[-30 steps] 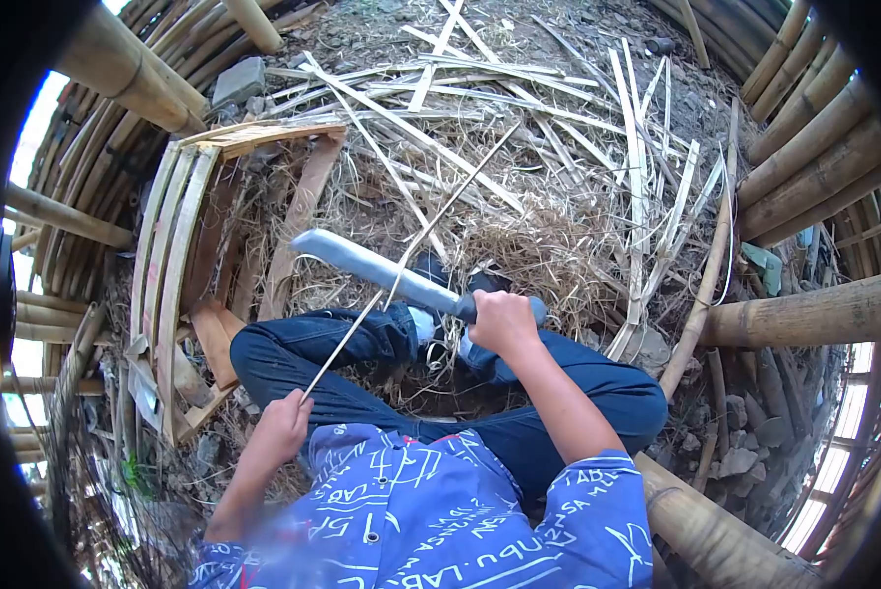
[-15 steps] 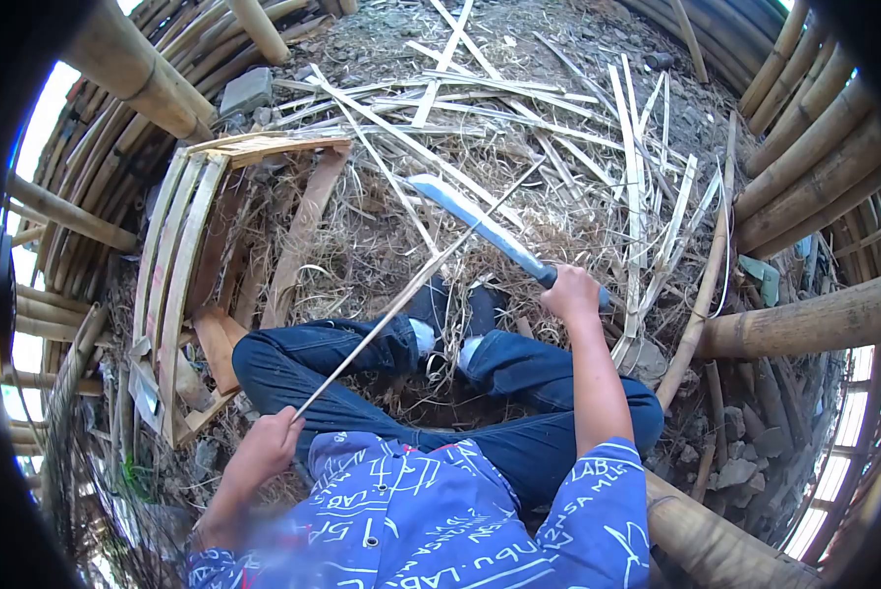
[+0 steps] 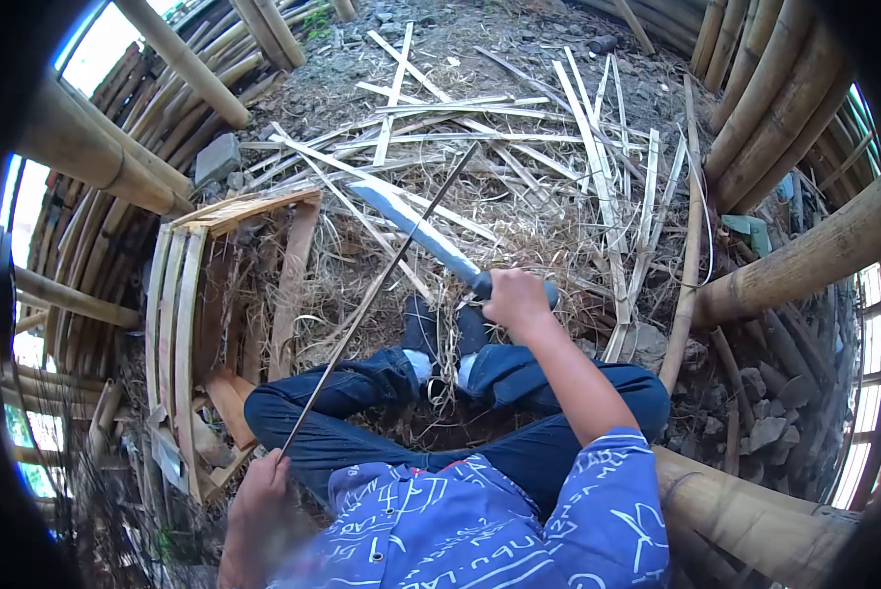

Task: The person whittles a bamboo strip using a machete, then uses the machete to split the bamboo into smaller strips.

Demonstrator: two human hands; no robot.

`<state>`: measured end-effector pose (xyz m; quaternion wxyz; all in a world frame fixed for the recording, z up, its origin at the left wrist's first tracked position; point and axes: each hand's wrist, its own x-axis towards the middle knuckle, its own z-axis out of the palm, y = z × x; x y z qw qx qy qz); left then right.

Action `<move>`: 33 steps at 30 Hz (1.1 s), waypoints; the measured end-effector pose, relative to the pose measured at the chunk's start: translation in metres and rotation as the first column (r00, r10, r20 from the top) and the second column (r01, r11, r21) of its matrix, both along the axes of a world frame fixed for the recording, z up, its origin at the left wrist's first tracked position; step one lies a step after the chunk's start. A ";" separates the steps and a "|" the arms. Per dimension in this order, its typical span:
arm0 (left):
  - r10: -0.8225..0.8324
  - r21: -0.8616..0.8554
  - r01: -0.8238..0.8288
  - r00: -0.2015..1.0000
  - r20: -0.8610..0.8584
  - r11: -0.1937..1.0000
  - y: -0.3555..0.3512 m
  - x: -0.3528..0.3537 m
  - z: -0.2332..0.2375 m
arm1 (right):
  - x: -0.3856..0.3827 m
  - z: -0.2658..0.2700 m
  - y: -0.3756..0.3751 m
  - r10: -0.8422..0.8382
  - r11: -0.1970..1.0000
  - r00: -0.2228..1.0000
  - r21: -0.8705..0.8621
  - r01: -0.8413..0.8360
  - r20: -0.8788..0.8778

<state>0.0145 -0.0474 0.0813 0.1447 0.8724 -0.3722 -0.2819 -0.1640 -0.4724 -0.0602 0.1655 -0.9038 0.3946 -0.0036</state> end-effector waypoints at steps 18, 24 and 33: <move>-0.005 0.120 0.010 0.999 -0.039 0.993 0.013 0.019 0.004 | 0.003 0.021 -0.010 0.043 0.998 0.998 -0.038 -0.044 -0.039; 0.030 0.110 -0.025 0.999 -0.045 0.994 0.003 0.020 0.011 | 0.009 0.018 0.016 0.023 0.999 0.999 0.021 -0.024 0.030; -0.027 0.116 0.037 0.996 -0.085 0.993 -0.011 0.025 0.003 | 0.016 0.036 0.042 0.129 0.991 0.989 0.040 -0.126 -0.072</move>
